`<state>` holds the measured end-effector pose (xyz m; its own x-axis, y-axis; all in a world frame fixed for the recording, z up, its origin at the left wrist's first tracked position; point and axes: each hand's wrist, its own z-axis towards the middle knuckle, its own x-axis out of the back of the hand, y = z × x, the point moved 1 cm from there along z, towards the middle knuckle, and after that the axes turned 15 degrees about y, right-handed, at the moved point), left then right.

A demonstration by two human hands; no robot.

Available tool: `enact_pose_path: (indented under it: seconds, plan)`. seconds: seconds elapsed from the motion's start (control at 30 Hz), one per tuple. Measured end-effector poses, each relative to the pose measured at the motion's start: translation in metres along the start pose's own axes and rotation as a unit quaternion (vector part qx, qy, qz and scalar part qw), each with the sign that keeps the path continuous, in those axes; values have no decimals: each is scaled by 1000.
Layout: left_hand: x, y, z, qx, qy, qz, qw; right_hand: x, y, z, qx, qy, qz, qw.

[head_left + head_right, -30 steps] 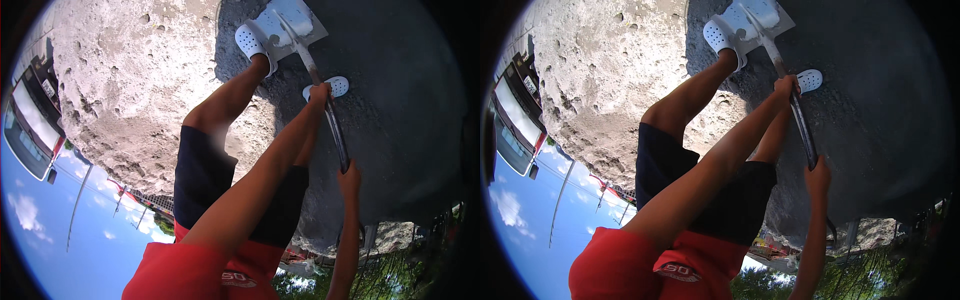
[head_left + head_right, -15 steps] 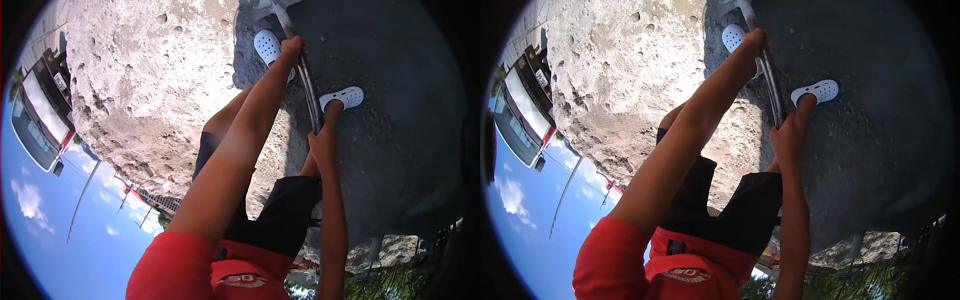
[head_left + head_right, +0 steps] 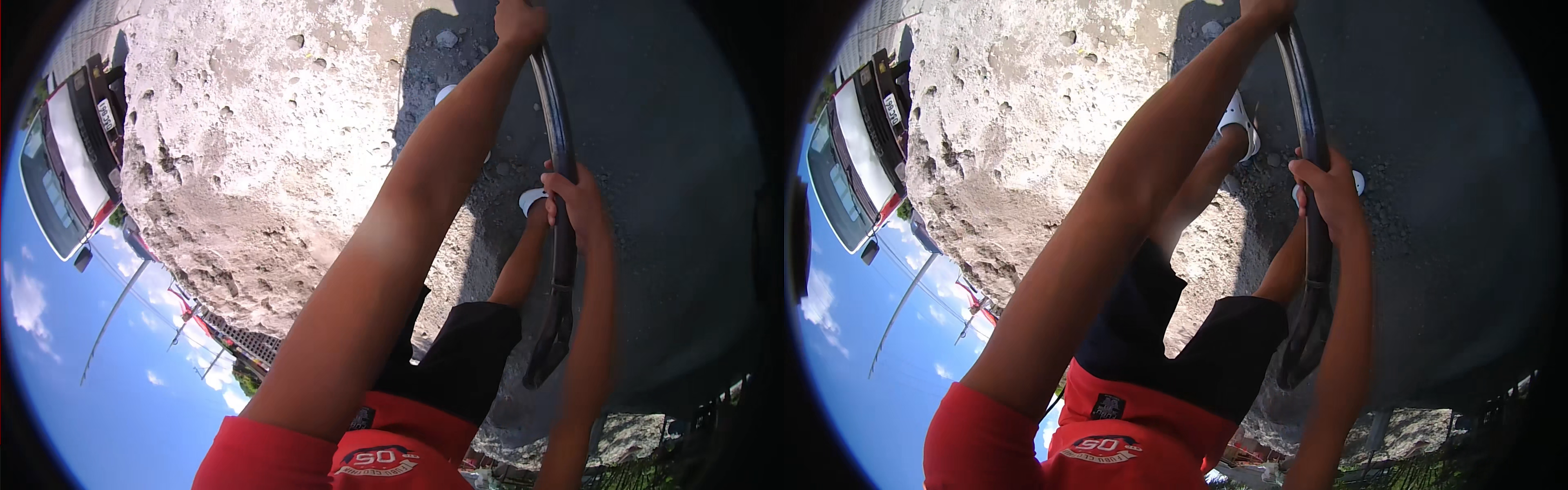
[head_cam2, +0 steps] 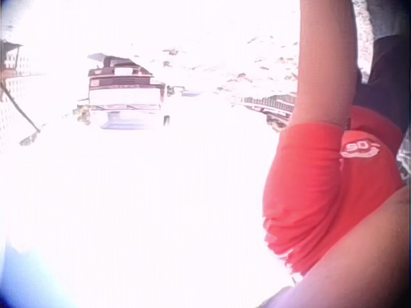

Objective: The person uses a shovel to move and mix a pile of sand and gravel on the ground.

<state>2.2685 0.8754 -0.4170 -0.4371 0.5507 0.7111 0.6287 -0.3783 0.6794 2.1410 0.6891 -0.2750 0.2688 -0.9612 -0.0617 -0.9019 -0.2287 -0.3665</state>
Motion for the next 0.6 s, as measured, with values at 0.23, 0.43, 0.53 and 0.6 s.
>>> enact_pose_path:
  seconds: [0.23, 0.43, 0.53, 0.6]
  plan:
    - [-10, -66, -225, 576, -98, -307, 751, 82, 108, -101, 27, 244, -460, 853]
    - [0, -121, -305, 641, -84, -227, 729, 108, 175, -121, -26, 176, -527, 831]
    - [-5, -149, -273, 625, -88, -272, 726, 78, 166, -94, -21, 151, -514, 844]
    - [-6, -149, -232, 645, -100, -257, 713, 54, 146, -78, 9, 163, -519, 839]
